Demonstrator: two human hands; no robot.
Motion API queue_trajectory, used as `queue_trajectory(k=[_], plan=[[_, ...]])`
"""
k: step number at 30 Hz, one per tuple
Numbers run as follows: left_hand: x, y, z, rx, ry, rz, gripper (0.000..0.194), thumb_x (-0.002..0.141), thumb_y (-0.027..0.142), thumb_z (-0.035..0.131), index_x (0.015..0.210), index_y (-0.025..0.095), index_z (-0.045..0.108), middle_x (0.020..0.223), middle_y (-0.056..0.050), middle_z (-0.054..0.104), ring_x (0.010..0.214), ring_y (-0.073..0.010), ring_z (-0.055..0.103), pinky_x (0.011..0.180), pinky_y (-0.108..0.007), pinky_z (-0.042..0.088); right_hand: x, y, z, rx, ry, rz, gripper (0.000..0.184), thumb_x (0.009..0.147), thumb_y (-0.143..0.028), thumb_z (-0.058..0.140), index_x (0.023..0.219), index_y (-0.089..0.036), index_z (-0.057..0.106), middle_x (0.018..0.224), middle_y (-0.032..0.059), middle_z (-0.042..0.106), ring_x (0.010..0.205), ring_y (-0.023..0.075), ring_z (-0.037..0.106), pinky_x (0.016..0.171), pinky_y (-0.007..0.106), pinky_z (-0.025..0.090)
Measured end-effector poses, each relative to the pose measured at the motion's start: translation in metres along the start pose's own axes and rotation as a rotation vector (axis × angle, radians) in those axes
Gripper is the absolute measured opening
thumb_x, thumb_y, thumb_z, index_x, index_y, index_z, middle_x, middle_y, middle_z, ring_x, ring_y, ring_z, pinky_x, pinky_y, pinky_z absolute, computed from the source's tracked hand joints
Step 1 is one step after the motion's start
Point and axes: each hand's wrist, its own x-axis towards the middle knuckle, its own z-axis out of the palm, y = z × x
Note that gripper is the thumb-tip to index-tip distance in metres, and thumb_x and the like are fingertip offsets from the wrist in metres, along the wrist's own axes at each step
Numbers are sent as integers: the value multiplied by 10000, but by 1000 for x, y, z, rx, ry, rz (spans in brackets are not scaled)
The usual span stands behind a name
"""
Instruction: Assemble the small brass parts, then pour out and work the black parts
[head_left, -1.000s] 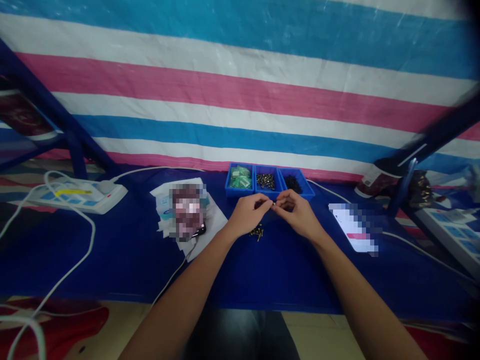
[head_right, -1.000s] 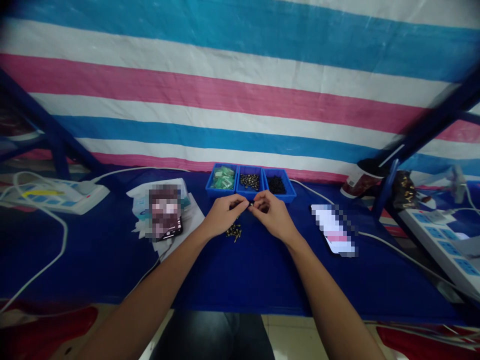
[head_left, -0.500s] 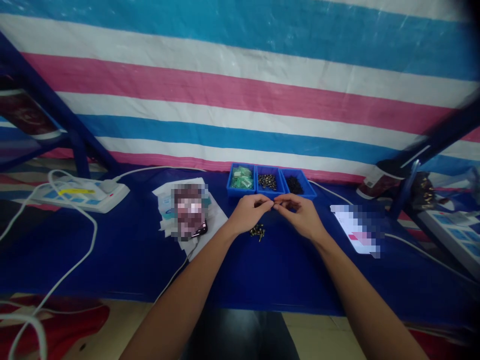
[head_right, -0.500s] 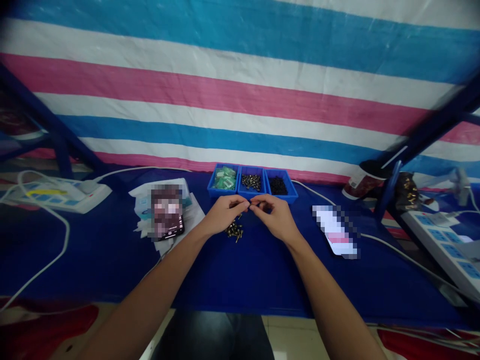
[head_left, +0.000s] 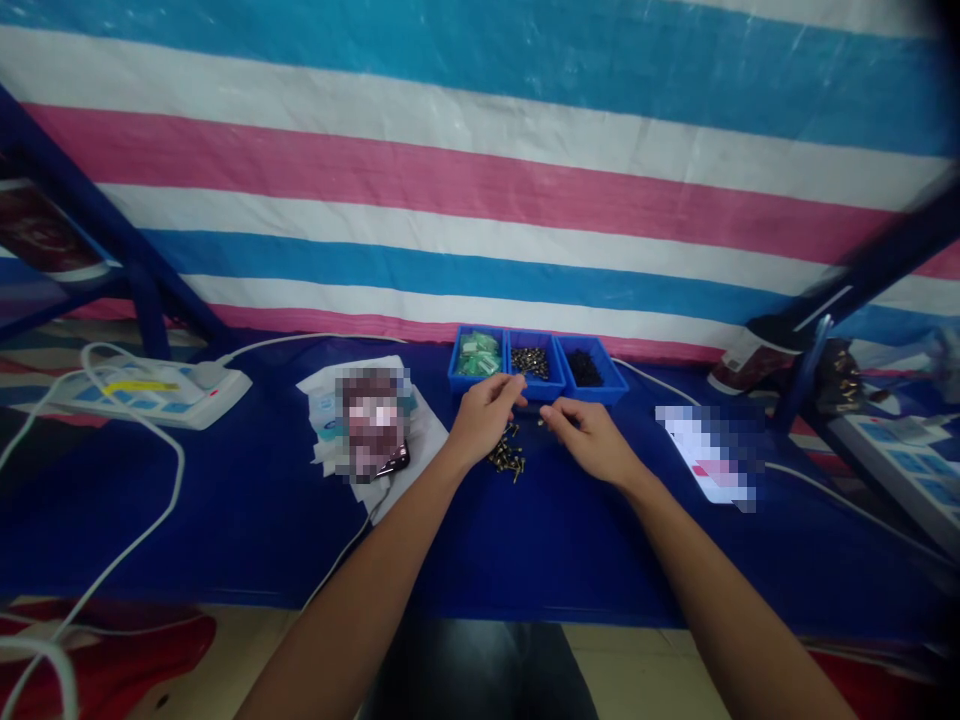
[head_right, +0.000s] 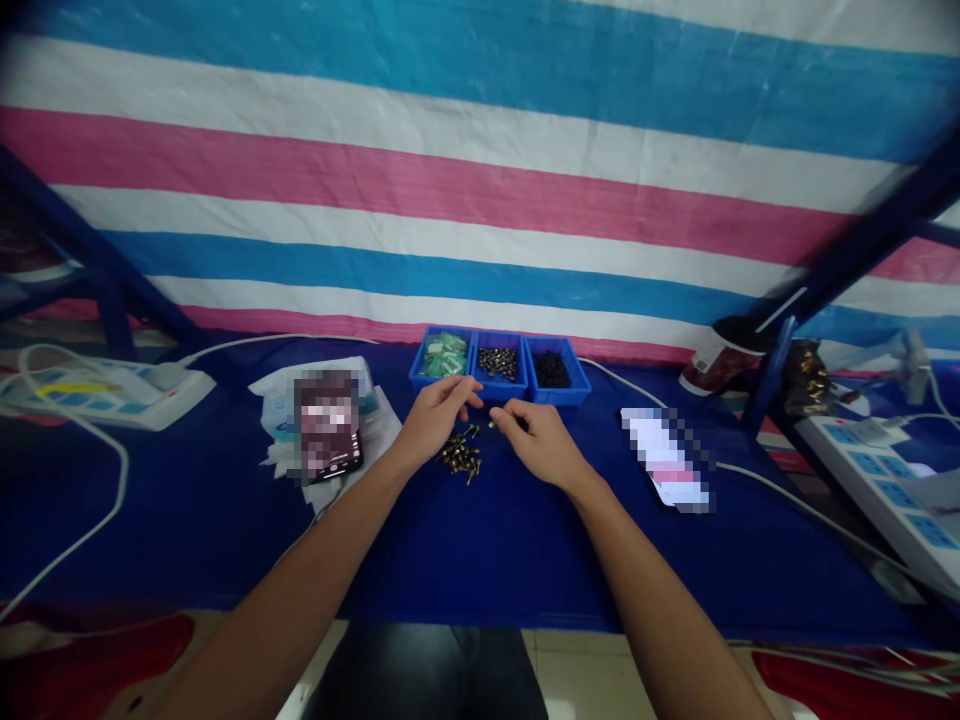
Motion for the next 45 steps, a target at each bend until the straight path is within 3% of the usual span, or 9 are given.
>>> queue_trajectory(k=[2, 5, 6, 10, 17, 25, 33, 37, 45], plan=[[3, -2, -3, -8, 84, -13, 374, 919, 511, 500, 938, 177, 668, 796, -35, 681, 594, -112, 548, 602, -261, 437, 2, 6, 2, 74, 146, 80, 328, 909, -469, 548, 1087, -196, 585, 671, -17, 583, 541, 137, 509, 540, 277, 386], [6, -4, -7, -17, 191, -28, 336, 899, 494, 533, 931, 187, 666, 775, -24, 669, 581, -109, 543, 588, -250, 431, 4, 15, 2, 32, 269, 173, 736, 825, -457, 664, 1426, -211, 318, 807, 1, 651, 535, 140, 540, 550, 283, 414], [6, -4, -7, -20, 214, -32, 318, 893, 482, 544, 931, 191, 664, 768, -20, 666, 580, -110, 543, 583, -246, 429, 4, 17, 1, -28, 238, 179, 718, 820, -444, 668, 1419, -213, 345, 816, 7, 660, 543, 143, 548, 560, 285, 416], [7, -5, -8, -25, 254, -61, 252, 862, 423, 582, 906, 188, 660, 744, -15, 656, 592, -118, 553, 577, -237, 422, 2, 18, 4, -218, -33, 80, 288, 890, -334, 582, 1151, -217, 620, 794, 15, 673, 653, 162, 598, 635, 290, 431], [8, -9, -8, 40, 254, -51, 231, 857, 394, 571, 851, 187, 674, 769, -18, 672, 659, -140, 579, 630, -253, 431, 1, 20, 23, -346, -204, -142, 285, 929, -223, 536, 1192, -231, 645, 1067, 71, 643, 949, 197, 623, 834, 312, 463], [6, -9, -7, 118, 228, -11, 228, 874, 377, 556, 862, 187, 681, 816, -23, 698, 745, -161, 628, 683, -264, 463, 2, 17, 21, -239, -149, -104, 119, 910, -261, 580, 928, -207, 684, 952, 47, 652, 849, 175, 610, 769, 296, 456], [-7, 7, 2, 216, -26, 172, 130, 844, 257, 618, 935, 182, 674, 839, -14, 694, 669, -122, 613, 644, -252, 467, 8, 14, 11, 243, 73, 224, 355, 862, -524, 596, 800, -177, 635, 596, -25, 533, 552, 130, 472, 539, 262, 352], [-10, 8, 6, 187, -104, 209, 131, 850, 270, 631, 926, 169, 667, 854, -29, 692, 695, -124, 614, 660, -257, 478, 7, 13, 9, 252, 68, 203, 398, 867, -546, 581, 707, -181, 571, 578, -27, 514, 542, 123, 437, 532, 261, 320], [-7, 4, 7, 6, -155, 118, 144, 824, 280, 679, 883, 149, 667, 879, -62, 698, 770, -148, 642, 737, -298, 513, 4, 8, 8, 251, -1, 95, 329, 934, -496, 508, 791, -202, 546, 610, -35, 509, 581, 133, 464, 575, 266, 353]])
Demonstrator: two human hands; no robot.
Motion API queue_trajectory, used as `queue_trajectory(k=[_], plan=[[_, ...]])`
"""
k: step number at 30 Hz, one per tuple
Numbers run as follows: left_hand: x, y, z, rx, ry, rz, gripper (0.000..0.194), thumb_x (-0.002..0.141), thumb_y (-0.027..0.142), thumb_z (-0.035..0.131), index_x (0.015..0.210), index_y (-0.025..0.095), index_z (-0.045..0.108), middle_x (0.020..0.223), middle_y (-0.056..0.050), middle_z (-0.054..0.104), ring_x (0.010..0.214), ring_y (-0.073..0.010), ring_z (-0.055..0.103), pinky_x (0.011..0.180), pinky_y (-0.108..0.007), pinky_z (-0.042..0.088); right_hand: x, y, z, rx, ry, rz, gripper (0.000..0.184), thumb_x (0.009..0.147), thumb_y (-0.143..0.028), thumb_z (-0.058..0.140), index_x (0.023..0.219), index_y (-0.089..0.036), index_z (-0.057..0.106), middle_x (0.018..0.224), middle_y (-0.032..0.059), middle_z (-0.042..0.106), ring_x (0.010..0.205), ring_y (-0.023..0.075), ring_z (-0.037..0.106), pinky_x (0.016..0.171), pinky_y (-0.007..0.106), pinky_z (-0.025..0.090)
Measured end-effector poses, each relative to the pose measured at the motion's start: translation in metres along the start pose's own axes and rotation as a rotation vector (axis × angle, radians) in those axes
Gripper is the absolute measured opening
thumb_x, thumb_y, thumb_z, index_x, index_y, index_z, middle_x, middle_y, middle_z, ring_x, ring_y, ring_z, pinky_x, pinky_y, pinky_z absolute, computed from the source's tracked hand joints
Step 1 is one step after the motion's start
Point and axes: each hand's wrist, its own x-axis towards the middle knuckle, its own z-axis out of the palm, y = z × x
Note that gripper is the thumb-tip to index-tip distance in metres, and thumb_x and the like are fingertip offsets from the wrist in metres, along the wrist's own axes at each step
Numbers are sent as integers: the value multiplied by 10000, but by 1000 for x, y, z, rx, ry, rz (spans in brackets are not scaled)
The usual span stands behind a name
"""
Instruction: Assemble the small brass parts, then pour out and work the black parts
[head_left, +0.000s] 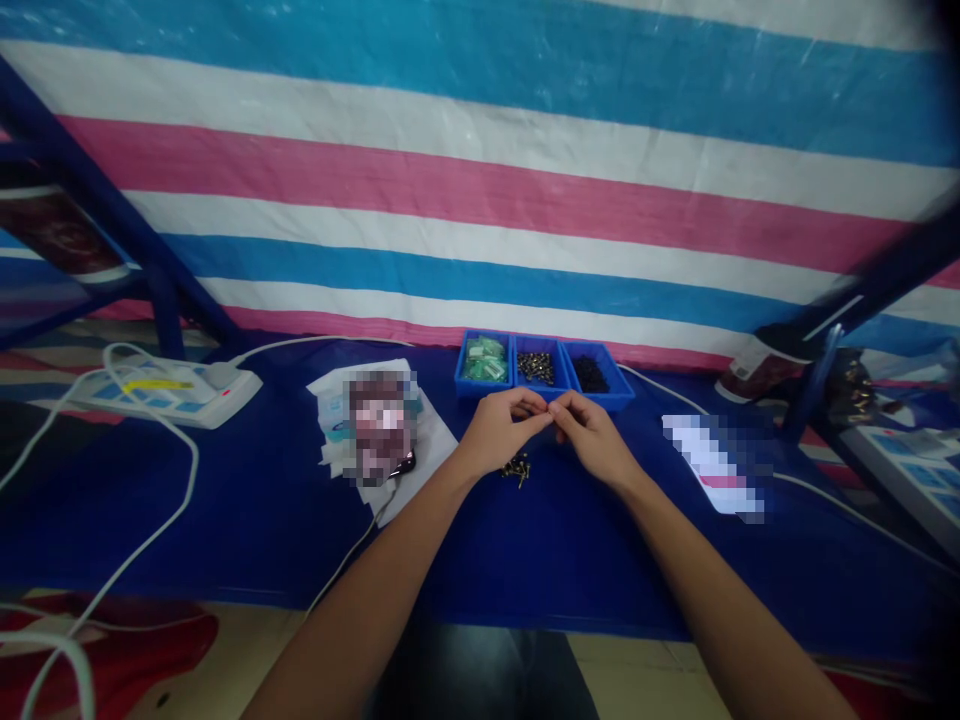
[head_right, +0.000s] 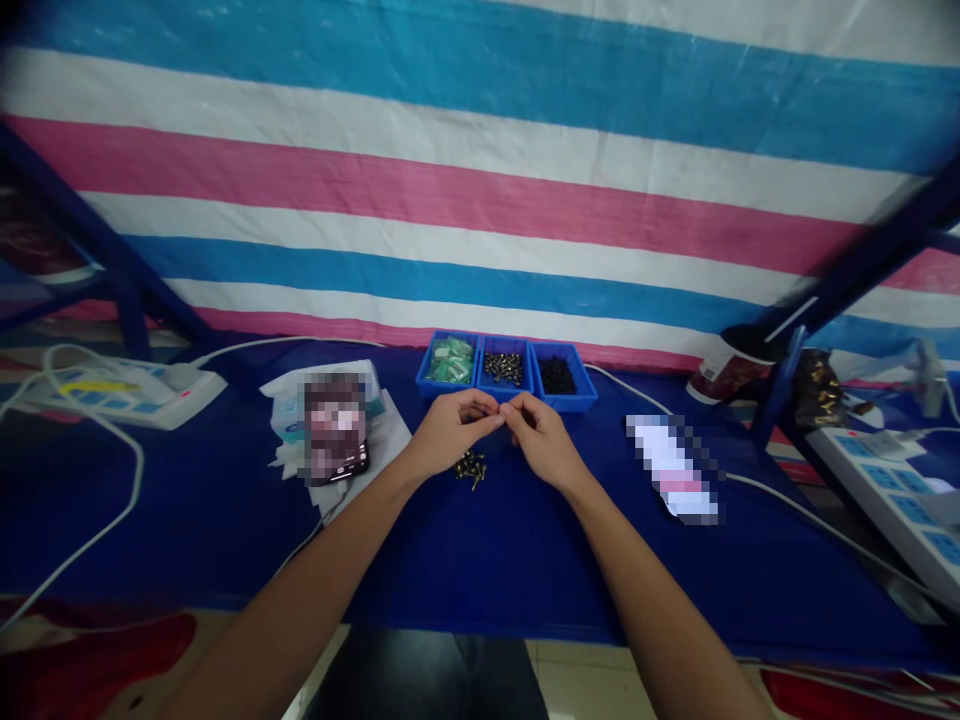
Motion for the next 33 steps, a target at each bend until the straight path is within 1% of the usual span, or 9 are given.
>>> queue_trajectory(k=[7, 12, 16, 19, 24, 27, 30, 32, 33], plan=[[0, 0, -3, -196, -74, -56, 123, 786, 202, 713, 877, 138, 661, 846, -54, 696, 782, -140, 663, 781, -307, 520, -2, -4, -1, 24, -36, -31, 352, 926, -506, 526, 756, -198, 534, 617, -33, 521, 582, 124, 456, 573, 259, 343], [-2, 3, -2, -230, -160, -71, 170, 773, 176, 720, 925, 139, 654, 846, -63, 709, 790, -155, 683, 781, -322, 536, -1, -7, -1, 119, -75, 32, 400, 878, -562, 572, 720, -200, 505, 612, -32, 521, 582, 127, 483, 579, 261, 364], [-1, 5, -3, -177, -64, -47, 160, 778, 204, 715, 907, 146, 639, 845, -59, 699, 777, -147, 669, 788, -330, 538, 0, -7, -1, 220, -76, 77, 399, 869, -593, 558, 793, -202, 532, 673, -15, 556, 593, 134, 524, 590, 272, 408], [1, 4, -7, -109, -12, -16, 164, 784, 231, 711, 904, 153, 632, 850, -53, 685, 766, -137, 646, 770, -313, 528, 1, -4, 0, 269, -78, 94, 360, 861, -555, 587, 836, -197, 567, 714, -6, 589, 590, 127, 537, 588, 269, 416], [-2, 6, -8, 19, -48, -2, 129, 793, 245, 694, 877, 163, 640, 849, -35, 671, 723, -125, 605, 704, -282, 503, 2, -3, -1, 247, -87, 117, 284, 863, -460, 597, 799, -183, 596, 700, -11, 588, 592, 119, 531, 578, 258, 400], [-4, 10, -7, 44, -56, -2, 267, 784, 260, 711, 1029, 185, 637, 1033, -61, 668, 736, -119, 596, 686, -270, 497, 2, -5, -2, 223, -100, 130, 301, 872, -436, 576, 714, -180, 577, 631, -20, 552, 574, 118, 511, 574, 259, 390], [-2, 9, -9, 23, 58, 16, 508, 795, 310, 716, 1266, 251, 532, 1293, -88, 566, 792, -121, 607, 696, -269, 503, 3, -4, -4, 209, -55, 119, 331, 871, -460, 567, 687, -186, 546, 582, -30, 511, 540, 116, 484, 561, 264, 383], [1, 4, -11, 28, 181, 7, 480, 841, 360, 671, 1285, 262, 517, 1294, -88, 554, 797, -124, 609, 708, -274, 504, 3, 0, -6, 216, 61, 148, 289, 836, -482, 611, 889, -201, 571, 617, -47, 523, 503, 114, 471, 522, 263, 373], [3, 1, -12, 40, 246, -8, 433, 863, 377, 643, 1264, 255, 532, 1255, -85, 571, 779, -122, 606, 710, -278, 503, 4, 3, -7, 194, 128, 182, 356, 812, -491, 640, 1020, -217, 549, 628, -59, 524, 476, 113, 456, 492, 259, 358]])
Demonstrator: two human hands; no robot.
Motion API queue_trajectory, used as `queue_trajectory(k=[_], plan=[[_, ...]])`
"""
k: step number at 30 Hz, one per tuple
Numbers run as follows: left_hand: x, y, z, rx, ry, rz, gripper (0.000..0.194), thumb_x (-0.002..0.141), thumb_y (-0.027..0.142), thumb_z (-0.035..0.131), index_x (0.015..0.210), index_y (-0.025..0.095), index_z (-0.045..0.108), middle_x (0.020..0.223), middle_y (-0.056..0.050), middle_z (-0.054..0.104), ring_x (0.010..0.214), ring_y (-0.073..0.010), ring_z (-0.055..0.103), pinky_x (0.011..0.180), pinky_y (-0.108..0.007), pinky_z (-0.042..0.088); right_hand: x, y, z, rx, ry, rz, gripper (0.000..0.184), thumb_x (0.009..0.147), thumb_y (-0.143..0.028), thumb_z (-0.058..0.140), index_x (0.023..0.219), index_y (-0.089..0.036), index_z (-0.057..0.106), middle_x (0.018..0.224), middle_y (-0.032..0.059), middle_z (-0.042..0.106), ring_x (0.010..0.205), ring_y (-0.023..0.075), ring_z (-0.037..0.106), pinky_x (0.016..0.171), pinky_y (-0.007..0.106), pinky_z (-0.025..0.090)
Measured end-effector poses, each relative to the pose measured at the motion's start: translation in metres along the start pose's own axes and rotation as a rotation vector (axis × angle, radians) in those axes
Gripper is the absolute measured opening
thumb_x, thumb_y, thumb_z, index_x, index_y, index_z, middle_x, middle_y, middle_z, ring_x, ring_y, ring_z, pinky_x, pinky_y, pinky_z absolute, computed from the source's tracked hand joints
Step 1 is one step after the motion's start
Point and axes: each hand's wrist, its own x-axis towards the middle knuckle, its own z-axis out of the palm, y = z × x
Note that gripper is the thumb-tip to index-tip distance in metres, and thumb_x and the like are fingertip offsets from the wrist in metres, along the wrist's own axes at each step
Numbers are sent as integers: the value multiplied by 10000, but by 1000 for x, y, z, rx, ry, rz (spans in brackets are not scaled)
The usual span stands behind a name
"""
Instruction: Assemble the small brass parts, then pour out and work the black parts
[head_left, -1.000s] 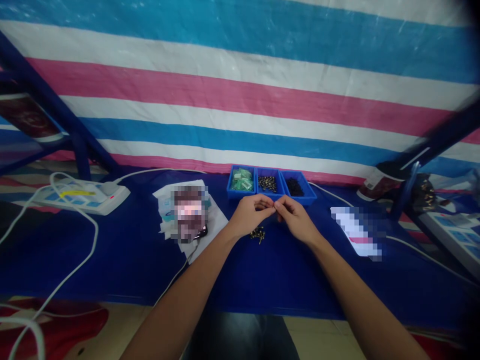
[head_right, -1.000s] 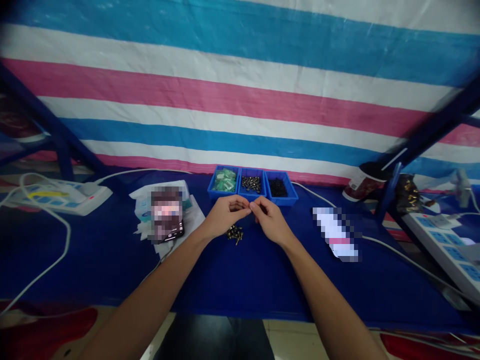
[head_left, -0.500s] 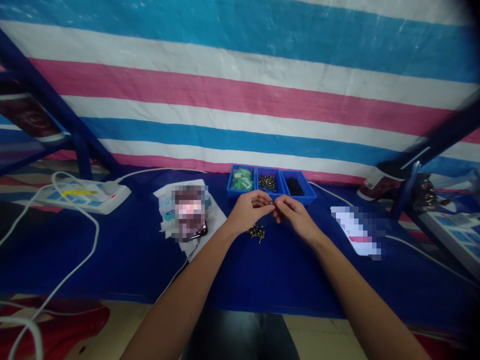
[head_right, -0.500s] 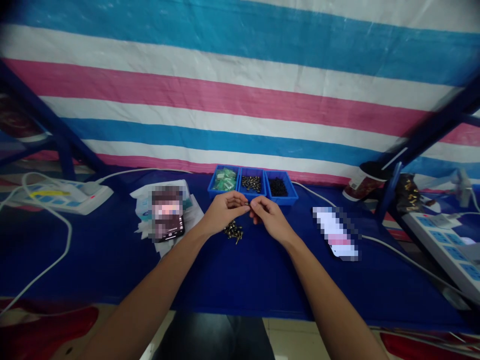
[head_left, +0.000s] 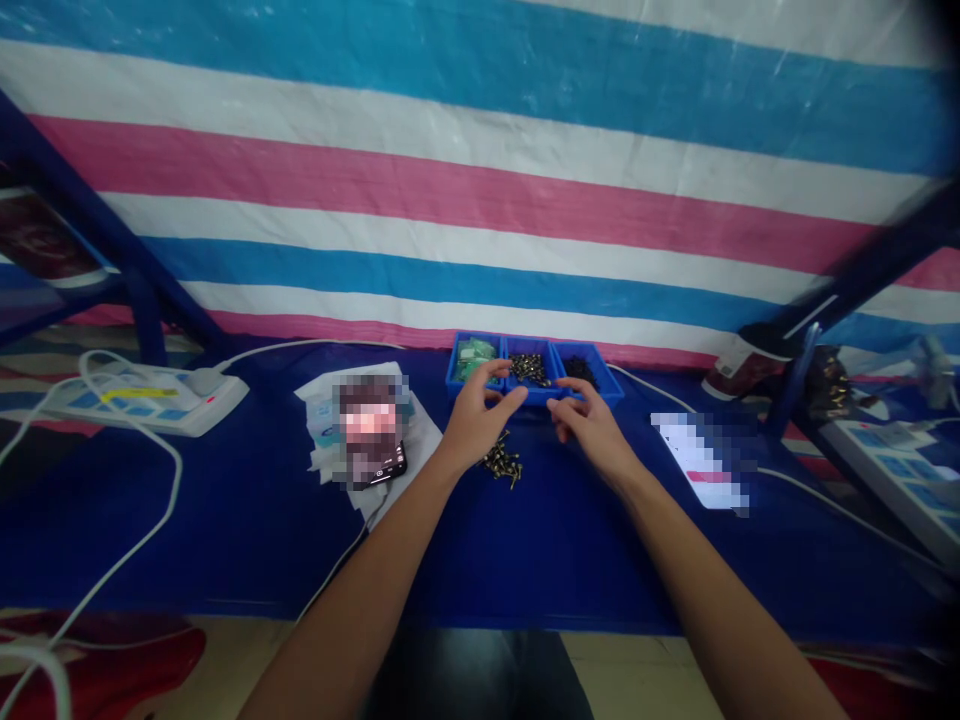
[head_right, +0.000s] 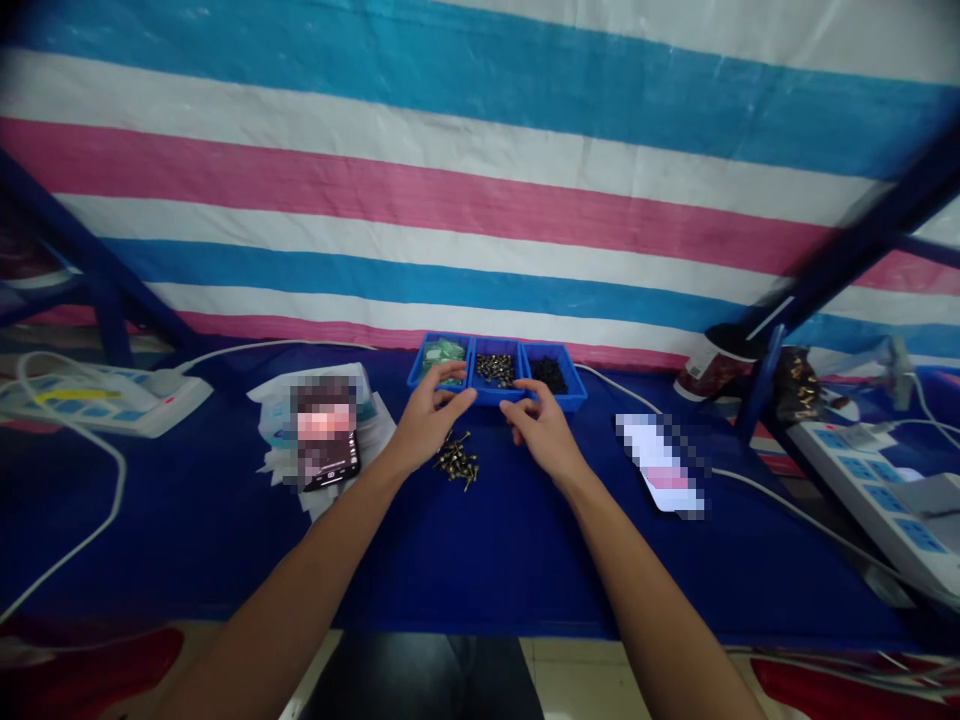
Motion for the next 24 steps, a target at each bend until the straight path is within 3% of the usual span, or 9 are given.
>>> queue_trajectory(k=[2, 4, 6, 8, 11, 14, 18, 22, 24], plan=[[4, -7, -1, 36, 104, -29, 369, 885, 382, 614, 1222, 242, 556, 1192, -77, 595, 733, -114, 593, 709, -287, 502, 2, 5, -4, -142, 94, 60, 483, 784, -504, 670, 1147, -233, 503, 599, -76, 505, 435, 115, 417, 445, 253, 311], [6, -11, -2, 70, 165, -51, 322, 888, 360, 612, 1182, 232, 573, 1180, -73, 603, 700, -107, 583, 700, -290, 500, 2, 10, -5, -361, 91, 48, 381, 807, -485, 647, 1071, -223, 564, 560, -65, 495, 451, 129, 433, 453, 260, 308], [7, -14, -2, 96, 186, -63, 286, 888, 336, 611, 1151, 226, 587, 1182, -70, 607, 691, -106, 583, 703, -293, 500, 0, 11, -4, -538, 4, -61, 249, 849, -416, 607, 999, -219, 623, 589, -36, 543, 511, 147, 492, 506, 275, 352], [6, -14, -2, 116, 181, -63, 262, 887, 323, 610, 1129, 223, 600, 1174, -67, 612, 703, -110, 588, 719, -297, 503, -2, 11, 2, -632, -119, -210, 221, 879, -324, 571, 1061, -225, 649, 707, -6, 619, 605, 158, 555, 583, 288, 404], [4, -15, 0, 134, 162, -49, 236, 879, 311, 614, 1094, 217, 621, 1162, -65, 613, 703, -109, 585, 726, -297, 508, -5, 11, 13, -713, -266, -367, 293, 895, -254, 558, 1174, -233, 645, 949, 46, 665, 813, 184, 622, 724, 307, 459], [3, -16, 2, 151, 132, -36, 209, 873, 306, 612, 1053, 204, 643, 1156, -67, 600, 709, -109, 584, 718, -292, 511, -6, 15, 19, -786, -305, -403, 255, 907, -267, 567, 1136, -232, 674, 1060, 73, 652, 961, 212, 625, 820, 324, 469], [3, -17, 3, 161, 110, -25, 191, 867, 298, 614, 1019, 191, 659, 1157, -70, 586, 776, -127, 601, 731, -290, 513, -6, 17, 21, -819, -301, -395, 202, 926, -290, 557, 1063, -227, 691, 1055, 70, 651, 962, 204, 632, 849, 321, 473], [3, -16, 3, 171, 114, -41, 184, 867, 299, 608, 1003, 188, 665, 1156, -70, 583, 783, -131, 605, 712, -276, 511, -9, 17, 24, -846, -276, -415, 283, 933, -320, 559, 1191, -241, 645, 1067, 68, 640, 985, 207, 629, 863, 318, 467], [3, -16, 4, 172, 111, -47, 179, 863, 297, 610, 991, 185, 667, 1150, -71, 584, 781, -131, 605, 702, -268, 508, -9, 18, 25, -851, -284, -422, 257, 941, -311, 547, 1165, -250, 657, 1063, 61, 637, 978, 202, 630, 852, 312, 466]])
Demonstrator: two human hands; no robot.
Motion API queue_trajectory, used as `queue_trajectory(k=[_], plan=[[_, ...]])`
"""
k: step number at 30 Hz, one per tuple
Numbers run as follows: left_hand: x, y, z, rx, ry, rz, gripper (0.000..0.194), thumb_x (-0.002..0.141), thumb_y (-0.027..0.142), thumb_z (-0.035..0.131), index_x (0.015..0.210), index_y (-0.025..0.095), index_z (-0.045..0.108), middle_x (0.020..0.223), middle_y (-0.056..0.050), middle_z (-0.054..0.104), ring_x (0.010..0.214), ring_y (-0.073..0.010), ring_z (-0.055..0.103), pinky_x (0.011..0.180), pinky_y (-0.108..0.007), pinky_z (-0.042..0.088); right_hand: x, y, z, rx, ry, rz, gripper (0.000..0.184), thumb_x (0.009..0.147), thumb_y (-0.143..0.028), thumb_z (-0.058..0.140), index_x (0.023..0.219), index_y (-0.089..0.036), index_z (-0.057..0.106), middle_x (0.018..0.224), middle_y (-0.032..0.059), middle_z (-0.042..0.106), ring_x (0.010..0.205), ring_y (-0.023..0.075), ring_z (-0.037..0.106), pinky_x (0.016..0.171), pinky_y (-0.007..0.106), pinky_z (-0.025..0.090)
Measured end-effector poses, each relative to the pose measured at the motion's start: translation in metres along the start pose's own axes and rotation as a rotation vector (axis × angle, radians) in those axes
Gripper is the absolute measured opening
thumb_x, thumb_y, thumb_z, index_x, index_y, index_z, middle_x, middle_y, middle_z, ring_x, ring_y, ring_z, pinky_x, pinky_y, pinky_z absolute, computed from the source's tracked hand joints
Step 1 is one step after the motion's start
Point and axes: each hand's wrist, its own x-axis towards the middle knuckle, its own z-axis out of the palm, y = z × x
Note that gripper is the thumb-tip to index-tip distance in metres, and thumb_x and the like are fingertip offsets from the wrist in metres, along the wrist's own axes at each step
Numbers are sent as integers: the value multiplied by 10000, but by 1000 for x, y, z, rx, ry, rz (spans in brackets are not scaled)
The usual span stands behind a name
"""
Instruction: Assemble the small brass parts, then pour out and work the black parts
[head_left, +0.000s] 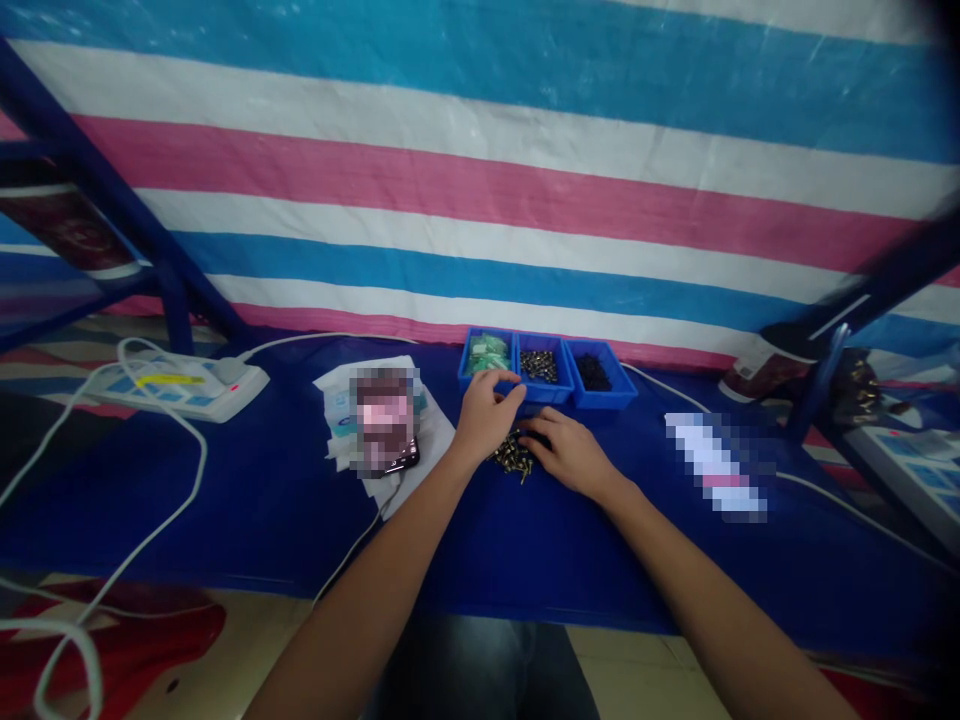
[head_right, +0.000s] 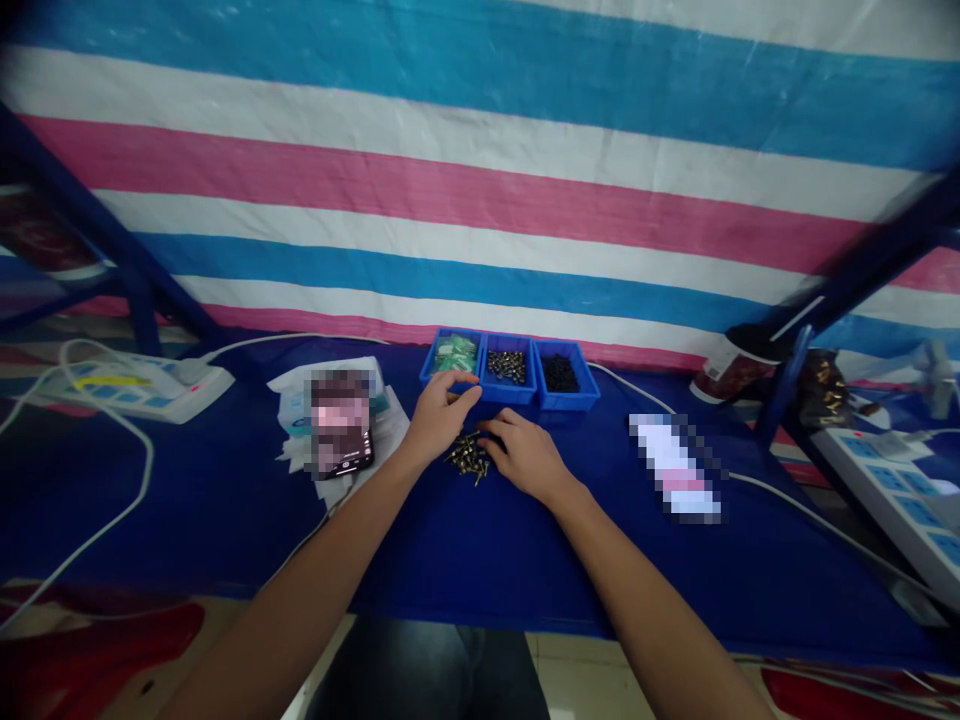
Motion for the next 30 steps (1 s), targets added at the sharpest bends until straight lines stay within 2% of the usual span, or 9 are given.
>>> queue_trajectory(k=[6, 12, 14, 18, 22, 26, 30], plan=[[0, 1, 0, 10, -5, 7, 168, 859, 287, 612, 980, 185, 670, 1139, -69, 595, 785, -135, 604, 703, -267, 501, 2, 1, -1, 67, 2, 6, 142, 923, -266, 563, 988, -217, 679, 985, 56, 648, 902, 194, 624, 801, 309, 460], [-2, 7, -3, 67, -32, 28, 152, 865, 286, 595, 963, 196, 669, 1053, -39, 649, 721, -125, 599, 730, -284, 498, 2, 0, -14, 279, 155, 128, 157, 914, -335, 560, 925, -206, 648, 842, 27, 657, 712, 170, 581, 662, 299, 432], [-4, 11, -3, 86, -73, 59, 121, 856, 253, 594, 936, 199, 667, 991, -25, 672, 708, -128, 600, 728, -287, 495, 2, 1, -17, 383, 188, 193, 200, 909, -393, 561, 922, -208, 635, 806, 16, 641, 660, 160, 556, 619, 291, 415], [-8, 18, -2, 42, -238, 135, 109, 834, 181, 587, 913, 189, 661, 900, -19, 693, 701, -131, 605, 699, -280, 493, 3, 3, -19, 559, 226, 246, 235, 894, -435, 573, 906, -203, 610, 767, 1, 590, 643, 144, 511, 588, 274, 381], [-12, 21, -1, -5, -311, 182, 126, 818, 166, 595, 926, 185, 658, 919, -30, 695, 708, -127, 595, 683, -274, 495, 4, 4, -19, 659, 217, 266, 255, 882, -449, 589, 879, -194, 596, 698, -23, 526, 605, 125, 460, 565, 262, 355], [-12, 20, -1, -49, -323, 176, 132, 819, 173, 606, 941, 175, 657, 939, -39, 698, 742, -131, 614, 672, -260, 497, 4, 2, -19, 740, 198, 282, 294, 871, -481, 596, 887, -188, 590, 651, -38, 500, 573, 118, 447, 533, 253, 335], [-11, 18, 0, -53, -302, 155, 178, 832, 224, 630, 994, 169, 677, 910, -38, 699, 675, -116, 607, 637, -254, 487, 4, 0, -21, 749, 192, 296, 321, 874, -503, 585, 857, -182, 593, 614, -40, 492, 543, 115, 445, 514, 253, 329]])
